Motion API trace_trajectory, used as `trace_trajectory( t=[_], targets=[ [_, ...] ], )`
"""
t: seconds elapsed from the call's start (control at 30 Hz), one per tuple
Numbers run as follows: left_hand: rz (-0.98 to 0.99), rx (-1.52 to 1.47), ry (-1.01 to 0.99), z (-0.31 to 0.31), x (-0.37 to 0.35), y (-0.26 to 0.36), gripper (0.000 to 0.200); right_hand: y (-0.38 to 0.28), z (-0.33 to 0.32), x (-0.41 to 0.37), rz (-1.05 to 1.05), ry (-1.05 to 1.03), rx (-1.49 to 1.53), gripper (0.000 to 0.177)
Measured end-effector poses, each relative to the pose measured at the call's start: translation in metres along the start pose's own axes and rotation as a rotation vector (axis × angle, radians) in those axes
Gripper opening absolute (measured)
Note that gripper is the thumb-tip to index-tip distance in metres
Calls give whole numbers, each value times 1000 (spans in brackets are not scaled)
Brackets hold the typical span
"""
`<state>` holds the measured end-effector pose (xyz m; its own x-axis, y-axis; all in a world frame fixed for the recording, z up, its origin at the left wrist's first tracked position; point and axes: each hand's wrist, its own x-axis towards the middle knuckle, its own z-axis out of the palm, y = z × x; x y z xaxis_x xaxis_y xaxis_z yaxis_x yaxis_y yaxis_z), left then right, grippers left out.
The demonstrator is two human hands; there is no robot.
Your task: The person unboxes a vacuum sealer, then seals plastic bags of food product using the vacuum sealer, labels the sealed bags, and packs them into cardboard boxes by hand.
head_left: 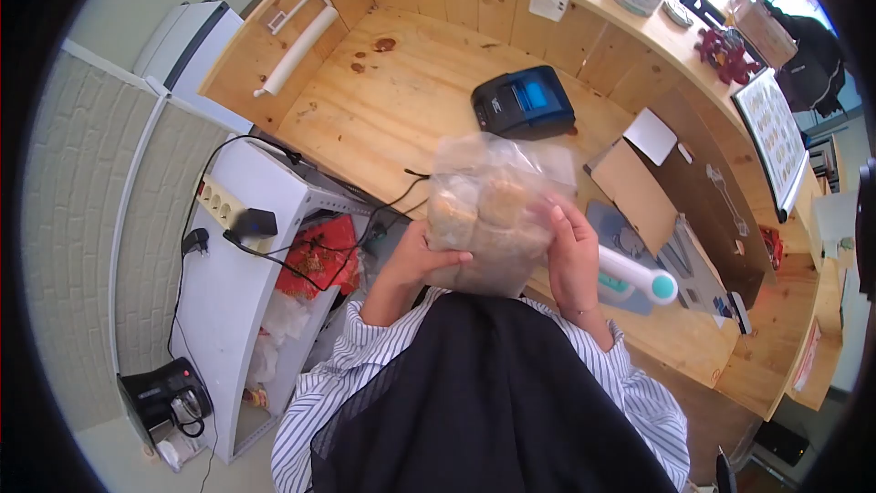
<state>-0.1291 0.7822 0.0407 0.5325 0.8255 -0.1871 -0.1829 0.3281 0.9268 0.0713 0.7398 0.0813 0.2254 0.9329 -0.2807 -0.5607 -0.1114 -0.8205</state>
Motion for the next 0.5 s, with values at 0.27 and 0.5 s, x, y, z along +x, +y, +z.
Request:
trace_trajectory(
  t=[0.27, 0.5],
  targets=[
    [126, 93, 437, -118, 69, 65, 44, -12, -10, -2, -478, 290, -280, 25],
    [-72, 391, 221, -216, 141, 53, 44, -18, -33, -39, -644, 529, -220, 23]
  ],
)
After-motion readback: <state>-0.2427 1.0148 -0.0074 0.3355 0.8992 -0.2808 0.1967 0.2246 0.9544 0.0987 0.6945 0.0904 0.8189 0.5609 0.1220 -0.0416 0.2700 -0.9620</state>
